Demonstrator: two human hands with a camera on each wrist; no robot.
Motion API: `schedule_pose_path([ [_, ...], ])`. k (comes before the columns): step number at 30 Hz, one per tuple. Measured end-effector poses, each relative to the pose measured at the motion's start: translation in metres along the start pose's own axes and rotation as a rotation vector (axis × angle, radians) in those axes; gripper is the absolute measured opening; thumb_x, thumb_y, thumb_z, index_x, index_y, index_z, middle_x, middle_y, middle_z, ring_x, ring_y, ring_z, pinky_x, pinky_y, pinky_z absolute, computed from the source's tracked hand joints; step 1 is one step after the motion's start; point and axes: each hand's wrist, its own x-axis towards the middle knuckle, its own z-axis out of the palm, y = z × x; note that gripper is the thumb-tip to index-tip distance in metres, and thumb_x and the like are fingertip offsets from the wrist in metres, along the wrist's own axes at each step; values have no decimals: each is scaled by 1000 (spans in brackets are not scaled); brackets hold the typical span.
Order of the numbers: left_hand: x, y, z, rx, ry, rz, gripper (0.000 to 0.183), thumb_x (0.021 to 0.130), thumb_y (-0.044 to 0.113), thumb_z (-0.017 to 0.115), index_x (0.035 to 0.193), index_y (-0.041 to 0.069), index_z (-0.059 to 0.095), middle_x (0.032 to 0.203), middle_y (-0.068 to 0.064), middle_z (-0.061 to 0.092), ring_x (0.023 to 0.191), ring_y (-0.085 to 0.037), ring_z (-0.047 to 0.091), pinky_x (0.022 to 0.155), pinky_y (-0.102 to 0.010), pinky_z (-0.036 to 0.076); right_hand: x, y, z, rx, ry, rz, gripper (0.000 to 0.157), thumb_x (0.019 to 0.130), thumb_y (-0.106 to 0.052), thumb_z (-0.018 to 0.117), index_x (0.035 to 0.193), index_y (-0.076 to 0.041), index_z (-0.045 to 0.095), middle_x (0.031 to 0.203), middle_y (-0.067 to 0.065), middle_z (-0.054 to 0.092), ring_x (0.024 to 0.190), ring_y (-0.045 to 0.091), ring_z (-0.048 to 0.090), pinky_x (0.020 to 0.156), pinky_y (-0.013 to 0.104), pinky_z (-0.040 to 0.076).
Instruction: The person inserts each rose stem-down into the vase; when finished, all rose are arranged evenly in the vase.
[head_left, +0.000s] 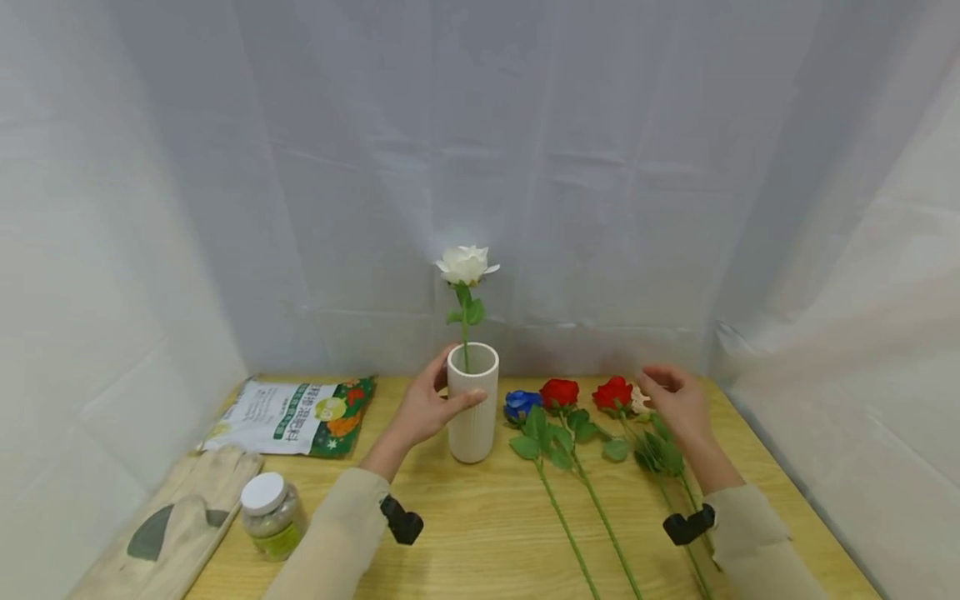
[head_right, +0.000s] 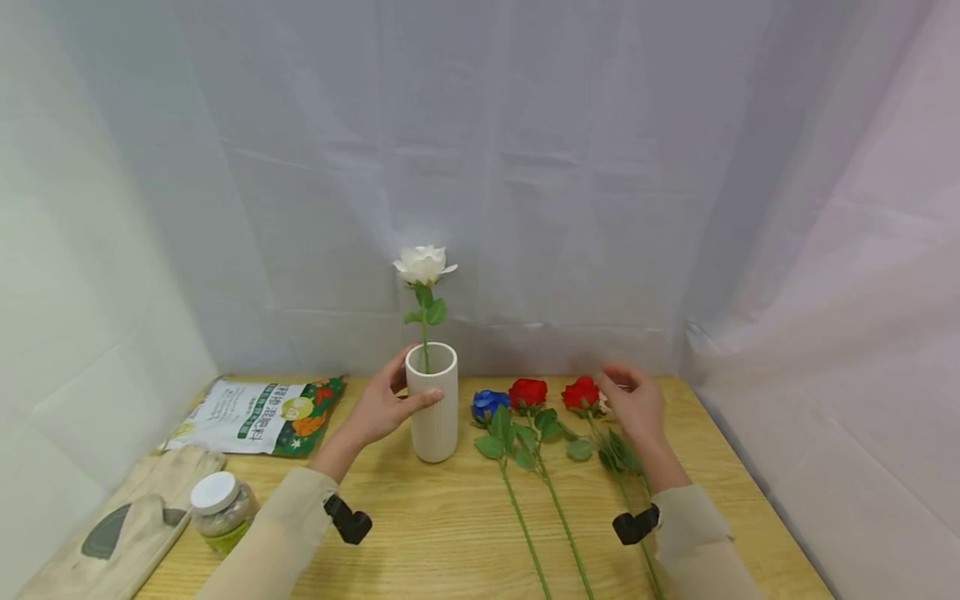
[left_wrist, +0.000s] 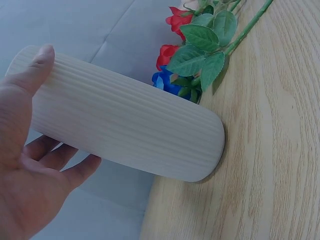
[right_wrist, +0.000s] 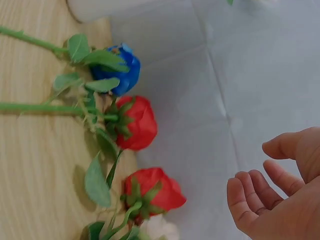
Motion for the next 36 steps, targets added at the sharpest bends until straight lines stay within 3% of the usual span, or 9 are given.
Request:
schedule_pose_path([
  [4,0,2,1,3,-2,3,84,93,22,83,164,18,38,152,-14,58,140,-38,57,109,-59,52,-1,10,-9,4,1,25,46,104,-25,69,138,5,61,95,-17,67,82,-6,64,76,18,59],
  [13,0,2,1,6,-1,5,85,93,23,84,164,19,38,152,-14,58,140,-37,57,111,-59,51,-6,35,-29,21,6,83,48,104,-19,67,141,9,56,85,-23,63,80,-5,65,76,18,60],
  [22,0,1,2,13,4,5,84,94,26,83,164,18,37,152,-15,58,140,-38,56,110,-59,51,-14,60,-48,34,13,151,45,103,-17,69,137,10,58,85,-22,67,80,1,69,76,24,63],
  [36,0,0,1,10,1,10,83,94,23,83,163,19,38,152,-15,58,139,-38,57,109,-59,52,-29,87,-65,-15,-26,213,48,105,-14,64,141,15,53,93,-17,68,83,-2,69,81,25,63],
])
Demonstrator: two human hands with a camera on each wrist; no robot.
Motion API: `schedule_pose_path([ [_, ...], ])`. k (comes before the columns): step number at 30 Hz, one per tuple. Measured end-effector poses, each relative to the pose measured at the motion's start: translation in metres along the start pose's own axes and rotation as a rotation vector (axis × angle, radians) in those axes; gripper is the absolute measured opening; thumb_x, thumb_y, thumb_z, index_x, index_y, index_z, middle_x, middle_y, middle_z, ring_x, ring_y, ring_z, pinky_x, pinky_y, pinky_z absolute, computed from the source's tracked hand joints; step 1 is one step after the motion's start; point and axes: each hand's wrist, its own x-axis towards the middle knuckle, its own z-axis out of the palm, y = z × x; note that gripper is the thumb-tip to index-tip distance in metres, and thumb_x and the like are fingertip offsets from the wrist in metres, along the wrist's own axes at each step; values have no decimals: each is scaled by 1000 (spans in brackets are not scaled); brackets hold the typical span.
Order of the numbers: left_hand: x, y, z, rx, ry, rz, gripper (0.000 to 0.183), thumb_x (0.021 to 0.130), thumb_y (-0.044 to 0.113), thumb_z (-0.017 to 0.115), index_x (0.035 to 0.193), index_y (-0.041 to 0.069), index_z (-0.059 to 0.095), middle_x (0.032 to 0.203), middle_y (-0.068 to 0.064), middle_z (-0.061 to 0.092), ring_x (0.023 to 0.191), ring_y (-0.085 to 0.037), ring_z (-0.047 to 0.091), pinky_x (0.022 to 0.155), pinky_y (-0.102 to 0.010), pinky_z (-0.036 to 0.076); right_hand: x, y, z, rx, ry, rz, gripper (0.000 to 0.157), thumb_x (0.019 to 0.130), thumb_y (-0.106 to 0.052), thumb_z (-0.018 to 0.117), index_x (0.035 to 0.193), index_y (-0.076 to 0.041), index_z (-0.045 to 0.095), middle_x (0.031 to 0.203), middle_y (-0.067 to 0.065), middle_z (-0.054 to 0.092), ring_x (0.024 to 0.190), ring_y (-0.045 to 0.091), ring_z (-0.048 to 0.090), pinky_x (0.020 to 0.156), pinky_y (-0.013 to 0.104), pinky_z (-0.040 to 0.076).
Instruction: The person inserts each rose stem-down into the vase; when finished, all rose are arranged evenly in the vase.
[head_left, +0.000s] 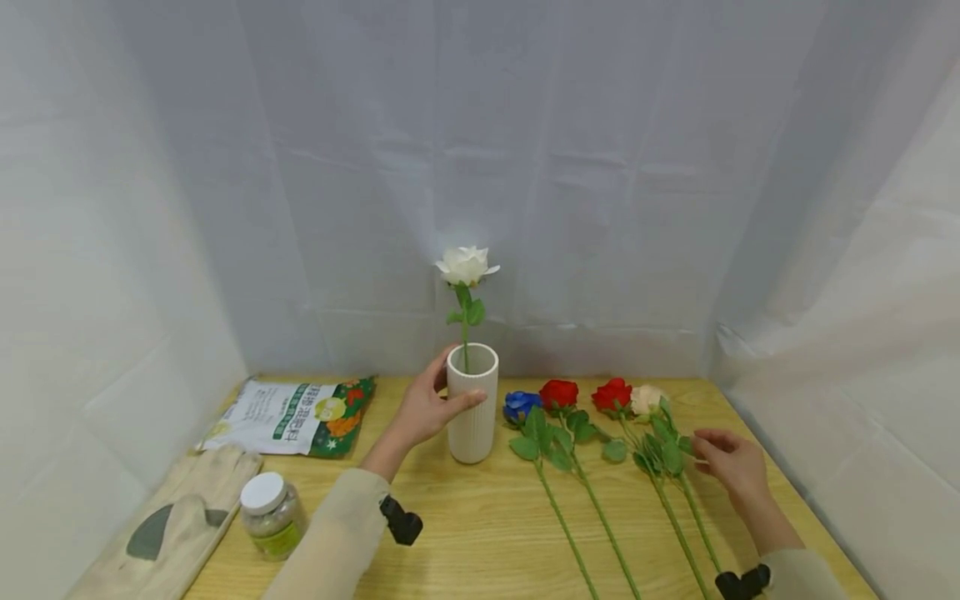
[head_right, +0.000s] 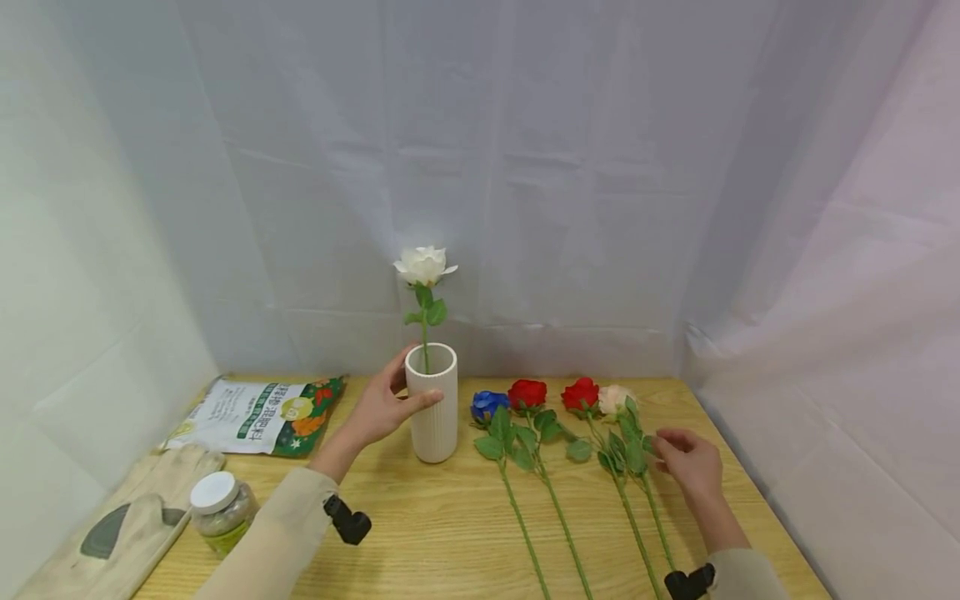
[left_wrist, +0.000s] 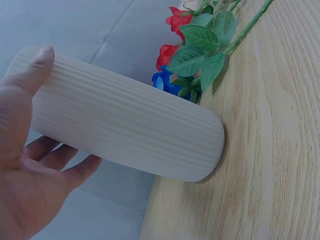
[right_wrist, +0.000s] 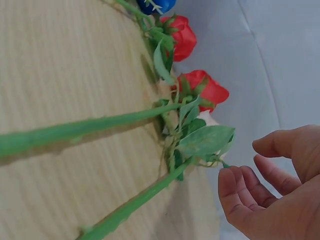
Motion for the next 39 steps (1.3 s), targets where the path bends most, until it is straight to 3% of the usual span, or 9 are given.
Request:
schedule_pose_path([
  [7,-1,0,-1,-5,-1,-16,85,93,24,83,164,21,37,153,-13,57,142,-37,55,111,-60,50,-3,12,-3,-20,-22,16,48,104,-13,65,140,18,53,96,-12,70,83,-1,69,81,25,63],
  [17,-3,2,-2,-8,-4,-26,85,94,25,83,164,22,36,155,-13,56,143,-38,54,110,-59,52,-6,21,0,-90,-68,59,49,100,-13,69,136,19,57,95,-4,75,75,8,72,71,26,62],
  [29,-2,2,-1,-8,-5,-19,85,94,25,83,164,21,37,153,-14,57,142,-37,55,110,-59,51,0,28,5,-164,-121,61,58,92,-7,77,138,20,54,102,17,78,77,22,77,69,33,65],
  [34,-2,2,-1,-7,-7,-17,84,94,25,83,164,20,37,153,-15,57,142,-37,55,111,-59,51,2,27,2,-181,-147,64,60,92,-7,76,141,20,52,111,26,77,78,21,77,69,33,64],
  [39,-2,3,-2,-12,-9,-25,84,93,25,83,164,21,37,153,-14,57,142,-37,55,110,-58,51,5,23,-1,-159,-201,97,62,95,-6,72,146,20,46,107,21,79,82,20,76,72,33,64],
])
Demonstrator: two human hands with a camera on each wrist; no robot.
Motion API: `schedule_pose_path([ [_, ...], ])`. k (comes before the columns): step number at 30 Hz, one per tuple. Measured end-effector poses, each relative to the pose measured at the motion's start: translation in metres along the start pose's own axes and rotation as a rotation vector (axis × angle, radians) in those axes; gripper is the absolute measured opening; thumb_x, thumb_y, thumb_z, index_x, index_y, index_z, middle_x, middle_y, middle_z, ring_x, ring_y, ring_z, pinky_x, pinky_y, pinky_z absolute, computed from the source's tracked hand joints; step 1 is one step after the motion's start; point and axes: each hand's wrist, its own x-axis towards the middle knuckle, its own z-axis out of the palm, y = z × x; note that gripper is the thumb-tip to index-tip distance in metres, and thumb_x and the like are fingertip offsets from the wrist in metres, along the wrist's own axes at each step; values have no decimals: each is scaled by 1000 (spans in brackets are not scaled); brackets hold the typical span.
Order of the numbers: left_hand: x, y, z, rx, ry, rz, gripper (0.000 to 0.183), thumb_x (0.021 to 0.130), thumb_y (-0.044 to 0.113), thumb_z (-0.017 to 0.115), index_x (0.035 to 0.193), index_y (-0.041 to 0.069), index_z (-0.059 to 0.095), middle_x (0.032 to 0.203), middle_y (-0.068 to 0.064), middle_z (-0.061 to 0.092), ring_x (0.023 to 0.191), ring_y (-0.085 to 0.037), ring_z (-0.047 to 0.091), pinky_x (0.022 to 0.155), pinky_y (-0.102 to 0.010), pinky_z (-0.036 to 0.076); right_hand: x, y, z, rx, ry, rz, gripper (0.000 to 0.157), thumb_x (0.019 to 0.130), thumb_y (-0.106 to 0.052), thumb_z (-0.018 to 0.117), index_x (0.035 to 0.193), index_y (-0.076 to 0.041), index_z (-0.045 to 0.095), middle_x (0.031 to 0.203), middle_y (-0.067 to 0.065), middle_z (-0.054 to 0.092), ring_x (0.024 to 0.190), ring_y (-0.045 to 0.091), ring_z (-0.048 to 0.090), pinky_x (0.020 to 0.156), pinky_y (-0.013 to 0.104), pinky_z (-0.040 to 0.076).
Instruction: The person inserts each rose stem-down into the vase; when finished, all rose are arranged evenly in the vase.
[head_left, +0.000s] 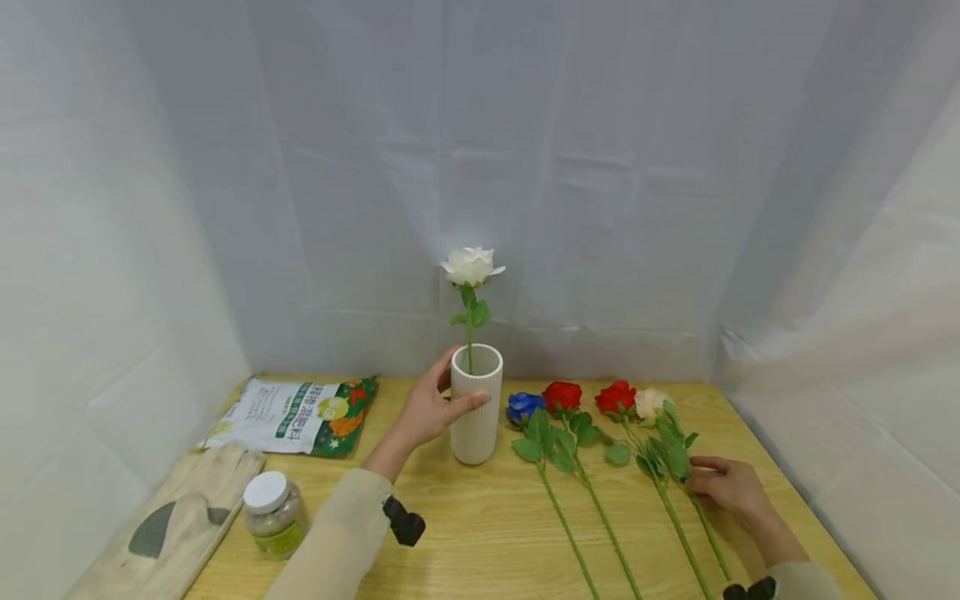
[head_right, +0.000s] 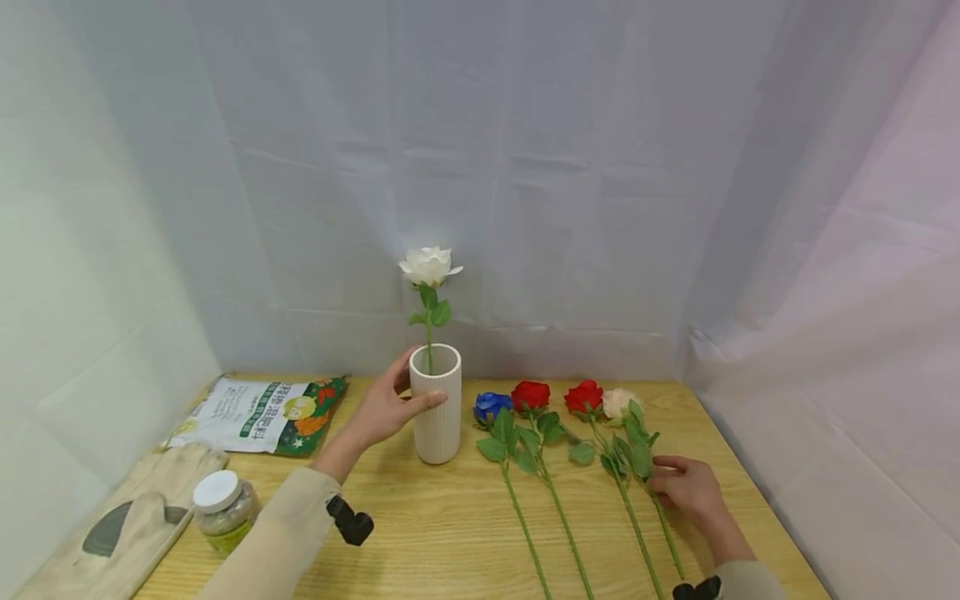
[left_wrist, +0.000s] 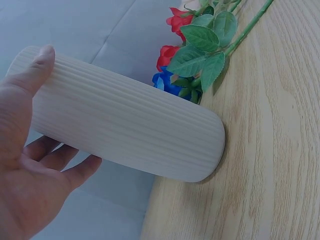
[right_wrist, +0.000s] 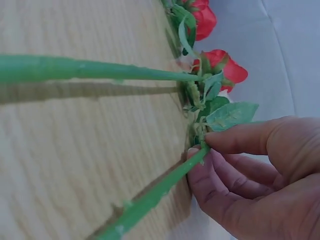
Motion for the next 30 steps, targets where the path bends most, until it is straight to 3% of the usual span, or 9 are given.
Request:
schedule_pose_path([
  [4,1,-1,0,1,-1,-7,85,93,25,84,164,22,37,153,-14,57,142,-37,55,110,-58,52,-1,-4,-4,-40,-18,-14,61,98,-8,67,146,21,44,107,19,78,87,21,75,76,32,63],
  [11,2,-2,-1,4,0,4,85,93,25,84,164,22,37,152,-14,58,141,-37,56,110,-58,52,-3,-13,-11,-75,-60,-62,57,103,-7,61,145,25,42,133,40,62,104,29,75,88,40,64],
  [17,0,-2,0,-1,-7,4,85,93,26,84,164,21,37,153,-16,57,141,-37,56,110,-58,52,0,-22,-16,-4,-80,-73,60,105,-7,61,149,25,36,134,35,64,101,11,72,87,31,63],
  [19,0,-2,0,-5,-8,6,86,93,25,83,165,20,36,153,-17,56,141,-38,56,110,-58,52,0,-26,-18,30,-105,-83,64,106,-10,60,152,24,31,142,36,57,101,4,69,90,29,61],
  [25,0,-2,0,-5,-3,4,86,94,25,83,165,21,36,153,-17,56,141,-38,55,110,-59,51,-1,-40,-15,156,-204,-111,74,109,-15,58,159,19,15,166,41,17,104,-10,61,97,21,57],
  [30,1,-3,0,1,-3,16,85,94,24,83,164,20,36,152,-17,57,140,-38,56,110,-58,51,-2,-55,-10,229,-258,-133,78,109,-14,57,161,17,9,164,41,16,105,-9,60,95,18,55],
])
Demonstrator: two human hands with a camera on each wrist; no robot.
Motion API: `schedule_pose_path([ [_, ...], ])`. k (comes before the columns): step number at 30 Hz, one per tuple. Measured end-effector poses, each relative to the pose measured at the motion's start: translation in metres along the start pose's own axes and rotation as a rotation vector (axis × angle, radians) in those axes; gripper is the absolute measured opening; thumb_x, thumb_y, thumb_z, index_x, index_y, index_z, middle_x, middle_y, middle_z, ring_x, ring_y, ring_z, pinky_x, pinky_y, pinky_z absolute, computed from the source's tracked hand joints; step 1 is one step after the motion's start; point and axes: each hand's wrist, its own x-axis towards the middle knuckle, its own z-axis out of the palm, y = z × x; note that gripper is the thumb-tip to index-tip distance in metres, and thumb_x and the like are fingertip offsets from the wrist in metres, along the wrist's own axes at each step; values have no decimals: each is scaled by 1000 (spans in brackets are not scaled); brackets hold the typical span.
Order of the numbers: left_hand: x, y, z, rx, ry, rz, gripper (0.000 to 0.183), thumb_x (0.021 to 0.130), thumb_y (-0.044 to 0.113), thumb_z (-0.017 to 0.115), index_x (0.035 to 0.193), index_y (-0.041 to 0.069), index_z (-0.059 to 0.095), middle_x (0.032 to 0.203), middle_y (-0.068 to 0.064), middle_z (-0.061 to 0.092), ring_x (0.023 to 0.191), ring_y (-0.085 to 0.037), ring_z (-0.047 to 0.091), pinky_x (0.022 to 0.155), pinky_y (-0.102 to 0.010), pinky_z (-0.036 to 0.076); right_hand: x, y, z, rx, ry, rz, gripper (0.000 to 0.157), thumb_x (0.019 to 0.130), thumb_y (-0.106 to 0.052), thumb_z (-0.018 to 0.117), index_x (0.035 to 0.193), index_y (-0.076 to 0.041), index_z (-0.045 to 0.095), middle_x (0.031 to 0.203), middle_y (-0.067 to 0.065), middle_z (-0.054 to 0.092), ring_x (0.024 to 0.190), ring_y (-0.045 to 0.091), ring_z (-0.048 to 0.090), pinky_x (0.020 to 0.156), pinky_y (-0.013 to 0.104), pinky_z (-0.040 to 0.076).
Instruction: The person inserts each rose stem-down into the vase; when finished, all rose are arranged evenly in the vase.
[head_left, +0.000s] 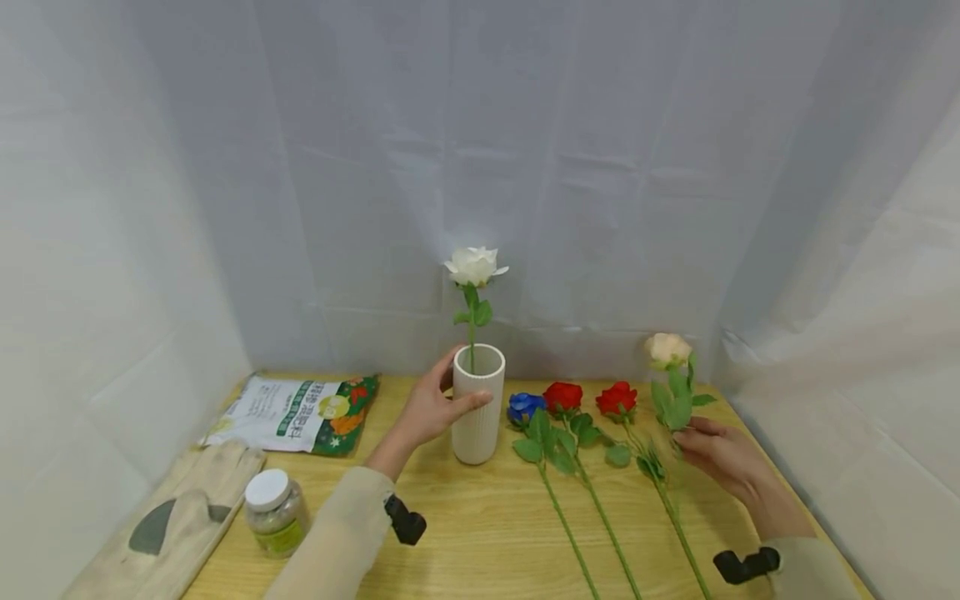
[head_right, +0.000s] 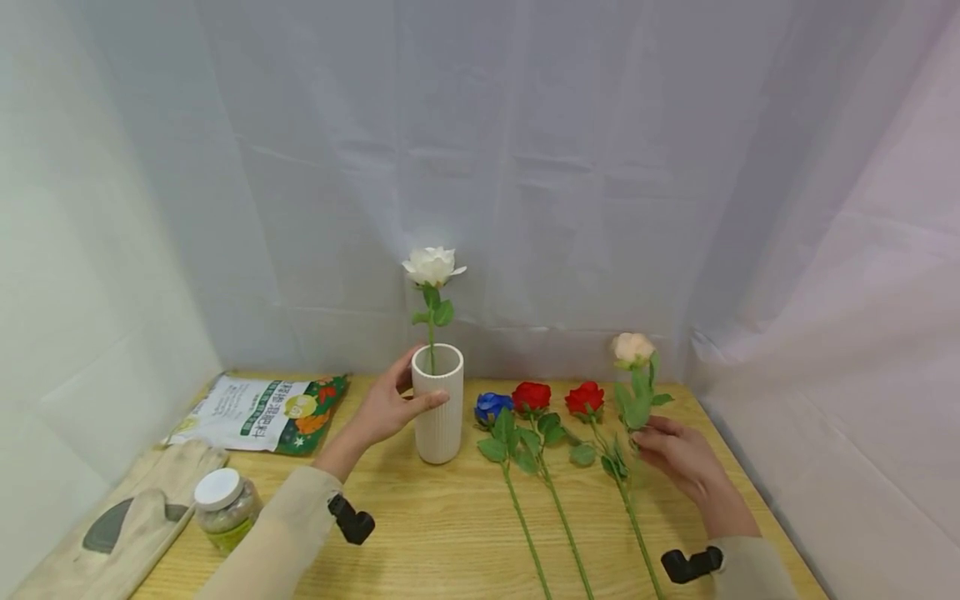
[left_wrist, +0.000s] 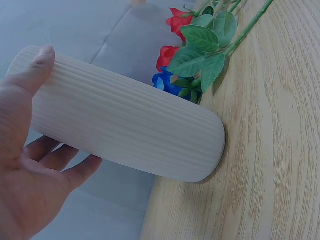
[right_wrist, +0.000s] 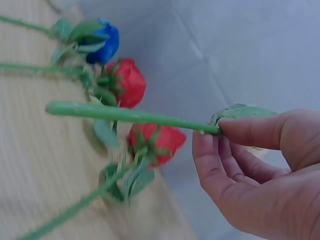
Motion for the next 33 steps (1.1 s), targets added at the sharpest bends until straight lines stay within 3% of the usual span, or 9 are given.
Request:
schedule_pose_path([
  [9,0,0,1,-2,1,0,85,94,24,83,164,20,37,152,-15,57,140,-37,57,110,-58,51,9,-27,20,140,-38,-51,83,109,-9,55,163,13,-5,168,34,4,106,-5,61,100,24,56],
  [12,0,-1,1,3,3,6,85,94,24,83,164,20,36,152,-15,58,139,-37,57,110,-58,52,12,-36,28,163,-14,-64,81,108,-9,57,163,12,2,162,33,19,105,-2,63,100,24,57],
  [15,0,-1,1,10,7,21,85,94,24,82,165,17,36,151,-17,58,138,-39,58,109,-58,53,14,-46,35,176,8,-78,79,107,-10,59,163,11,8,150,17,35,108,2,63,99,25,58],
  [18,1,-1,1,10,10,21,85,94,24,83,165,17,36,151,-17,58,137,-39,58,108,-58,53,16,-58,42,206,26,-95,66,107,-10,61,158,6,22,134,3,47,107,4,64,98,26,59],
  [22,1,-1,1,8,14,2,85,94,25,83,165,19,37,151,-15,59,137,-39,59,106,-58,54,18,-72,50,273,47,-119,50,106,-10,63,146,-3,35,124,-4,53,107,5,66,99,27,59],
  [28,1,-2,1,9,13,-4,85,94,26,83,164,21,37,152,-15,58,135,-40,60,104,-57,56,22,-91,65,351,98,-123,76,104,-11,67,164,-1,21,137,0,47,111,5,66,102,27,57],
  [33,-1,-1,1,13,16,-13,85,93,28,83,165,21,37,152,-16,58,134,-40,60,103,-57,56,25,-103,78,451,134,-134,69,102,-6,68,160,-4,30,117,-6,62,104,9,70,95,27,61],
])
